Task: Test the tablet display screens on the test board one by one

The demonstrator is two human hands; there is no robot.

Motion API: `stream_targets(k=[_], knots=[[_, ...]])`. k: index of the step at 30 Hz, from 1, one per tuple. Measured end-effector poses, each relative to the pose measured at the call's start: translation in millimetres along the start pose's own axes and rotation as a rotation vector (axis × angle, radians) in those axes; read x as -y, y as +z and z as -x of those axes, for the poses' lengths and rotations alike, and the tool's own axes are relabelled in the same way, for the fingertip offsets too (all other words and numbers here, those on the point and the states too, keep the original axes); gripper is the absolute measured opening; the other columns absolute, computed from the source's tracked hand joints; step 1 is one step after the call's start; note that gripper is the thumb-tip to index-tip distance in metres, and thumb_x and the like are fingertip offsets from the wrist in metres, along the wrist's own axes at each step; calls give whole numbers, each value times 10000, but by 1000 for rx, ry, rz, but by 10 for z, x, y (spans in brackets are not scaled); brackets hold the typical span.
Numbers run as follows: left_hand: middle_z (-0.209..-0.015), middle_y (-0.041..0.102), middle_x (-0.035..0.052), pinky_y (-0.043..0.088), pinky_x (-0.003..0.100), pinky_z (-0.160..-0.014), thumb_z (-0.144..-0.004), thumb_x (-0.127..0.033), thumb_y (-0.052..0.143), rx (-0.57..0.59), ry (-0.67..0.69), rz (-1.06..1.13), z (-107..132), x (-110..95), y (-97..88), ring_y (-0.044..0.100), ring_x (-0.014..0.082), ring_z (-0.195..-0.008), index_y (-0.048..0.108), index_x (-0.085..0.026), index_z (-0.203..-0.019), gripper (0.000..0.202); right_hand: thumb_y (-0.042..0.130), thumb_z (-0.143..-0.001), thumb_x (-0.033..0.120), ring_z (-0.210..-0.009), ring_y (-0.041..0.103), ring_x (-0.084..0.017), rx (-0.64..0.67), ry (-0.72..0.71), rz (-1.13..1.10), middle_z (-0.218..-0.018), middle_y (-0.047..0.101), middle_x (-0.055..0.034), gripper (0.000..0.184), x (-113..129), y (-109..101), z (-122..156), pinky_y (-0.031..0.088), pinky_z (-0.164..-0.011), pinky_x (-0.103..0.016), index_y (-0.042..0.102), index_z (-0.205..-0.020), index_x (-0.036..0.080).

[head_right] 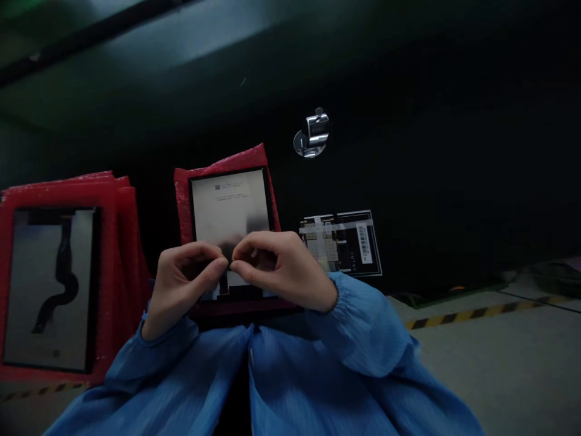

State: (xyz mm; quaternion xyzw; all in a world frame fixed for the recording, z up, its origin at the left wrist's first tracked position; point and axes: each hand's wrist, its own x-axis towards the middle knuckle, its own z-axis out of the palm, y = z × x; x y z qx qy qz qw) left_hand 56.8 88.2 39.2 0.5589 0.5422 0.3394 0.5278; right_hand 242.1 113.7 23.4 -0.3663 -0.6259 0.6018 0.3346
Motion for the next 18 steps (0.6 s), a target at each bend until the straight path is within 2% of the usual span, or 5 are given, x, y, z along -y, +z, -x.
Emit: stream_targets(k=[5, 9, 12, 15, 18], knots=[[-659, 633, -28, 447, 200, -573, -876, -195, 634, 84, 58, -105, 7, -29, 9, 586, 96, -619, 632, -176, -730, 146, 598, -774, 69, -521, 453, -50, -38, -106, 159, -644, 541, 43, 101, -29, 78, 10, 363, -459, -170, 594, -726, 158], [-1079, 657, 41, 463, 279, -917, -891, -198, 617, -178, 193, -412, 204, 40, -90, 601, 168, -999, 640, -193, -1084, 195, 648, -865, 235, -819, 616, -171, -387, -326, 639, -893, 673, -47, 108, 7, 54, 126, 513, -712, -292, 647, -953, 173], [-1149, 611, 38, 462, 262, -876, -924, -236, 580, -286, 91, -586, 467, 179, -243, 593, 150, -966, 595, -211, -1162, 239, 596, -910, 344, -941, 613, -231, -609, -517, 897, -1009, 675, -101, 259, 48, 41, 299, 519, -815, -383, 622, -1078, 149], [-974, 644, -4, 459, 249, -720, -977, -304, 494, -100, -170, -605, 703, 342, -367, 619, 132, -814, 616, -226, -1019, 151, 579, -904, 211, -887, 638, -187, -290, -522, 870, -915, 698, -59, 104, -37, 178, 447, 550, -823, -318, 639, -960, 147], [-977, 657, 11, 450, 289, -751, -990, -363, 451, -46, -289, -633, 830, 450, -387, 641, 166, -858, 608, -212, -1005, 219, 600, -892, 201, -1232, 555, -300, -63, -354, 993, -1266, 640, -152, 313, -246, 399, 513, 501, -1032, -415, 629, -1175, 71]])
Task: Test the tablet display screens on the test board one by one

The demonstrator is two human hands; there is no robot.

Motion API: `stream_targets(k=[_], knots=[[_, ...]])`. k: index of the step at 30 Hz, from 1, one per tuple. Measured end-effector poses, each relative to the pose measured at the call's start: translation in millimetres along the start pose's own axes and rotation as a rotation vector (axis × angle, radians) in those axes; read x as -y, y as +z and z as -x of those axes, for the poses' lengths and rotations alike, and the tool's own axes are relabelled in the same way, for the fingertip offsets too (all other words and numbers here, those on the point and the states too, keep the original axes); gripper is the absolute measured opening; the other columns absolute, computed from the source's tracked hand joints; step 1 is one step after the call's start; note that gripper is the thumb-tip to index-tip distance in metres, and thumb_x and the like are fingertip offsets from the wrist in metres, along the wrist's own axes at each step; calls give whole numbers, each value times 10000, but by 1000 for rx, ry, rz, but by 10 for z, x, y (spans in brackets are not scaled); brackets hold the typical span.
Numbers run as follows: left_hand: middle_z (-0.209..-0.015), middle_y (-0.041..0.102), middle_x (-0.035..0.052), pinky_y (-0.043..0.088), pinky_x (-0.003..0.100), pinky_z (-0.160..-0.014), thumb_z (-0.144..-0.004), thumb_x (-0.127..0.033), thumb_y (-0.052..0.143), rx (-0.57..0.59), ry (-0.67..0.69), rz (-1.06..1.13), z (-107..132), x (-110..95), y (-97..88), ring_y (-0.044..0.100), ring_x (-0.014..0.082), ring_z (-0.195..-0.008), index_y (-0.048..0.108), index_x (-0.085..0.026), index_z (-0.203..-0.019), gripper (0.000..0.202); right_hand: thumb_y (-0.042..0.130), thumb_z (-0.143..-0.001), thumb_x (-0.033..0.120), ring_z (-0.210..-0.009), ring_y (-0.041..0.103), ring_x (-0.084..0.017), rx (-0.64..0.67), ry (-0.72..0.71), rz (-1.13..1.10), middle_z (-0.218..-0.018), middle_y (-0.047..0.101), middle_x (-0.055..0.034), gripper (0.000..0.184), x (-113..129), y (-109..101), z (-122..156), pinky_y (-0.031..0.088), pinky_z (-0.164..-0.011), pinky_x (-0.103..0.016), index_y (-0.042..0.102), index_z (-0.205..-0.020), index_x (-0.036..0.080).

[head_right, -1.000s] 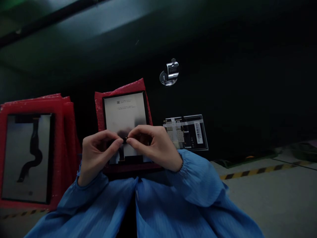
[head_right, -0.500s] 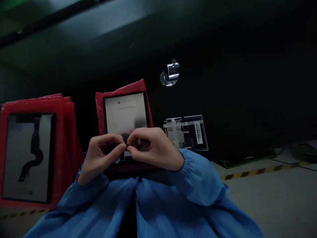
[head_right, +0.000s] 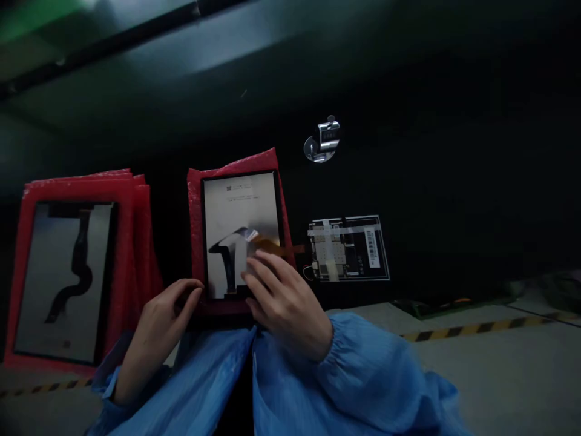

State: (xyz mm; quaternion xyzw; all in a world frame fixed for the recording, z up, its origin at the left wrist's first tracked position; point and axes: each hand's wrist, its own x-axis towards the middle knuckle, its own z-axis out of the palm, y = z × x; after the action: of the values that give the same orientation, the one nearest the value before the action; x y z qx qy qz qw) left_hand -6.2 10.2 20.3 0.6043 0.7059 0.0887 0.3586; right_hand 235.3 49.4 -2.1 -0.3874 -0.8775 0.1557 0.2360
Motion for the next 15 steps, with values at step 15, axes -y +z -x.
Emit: stream_targets(k=[15], knots=[[-884, 602, 43, 453, 324, -715, -1006, -540, 205, 63, 72, 447, 172, -250, -21, 552, 194, -751, 565, -210, -1070, 493, 553, -851, 360, -1470, 216, -400, -129, 181, 33, -1550, 292, -264, 802, 165, 458, 52, 306, -1161, -597, 284, -1500, -25]])
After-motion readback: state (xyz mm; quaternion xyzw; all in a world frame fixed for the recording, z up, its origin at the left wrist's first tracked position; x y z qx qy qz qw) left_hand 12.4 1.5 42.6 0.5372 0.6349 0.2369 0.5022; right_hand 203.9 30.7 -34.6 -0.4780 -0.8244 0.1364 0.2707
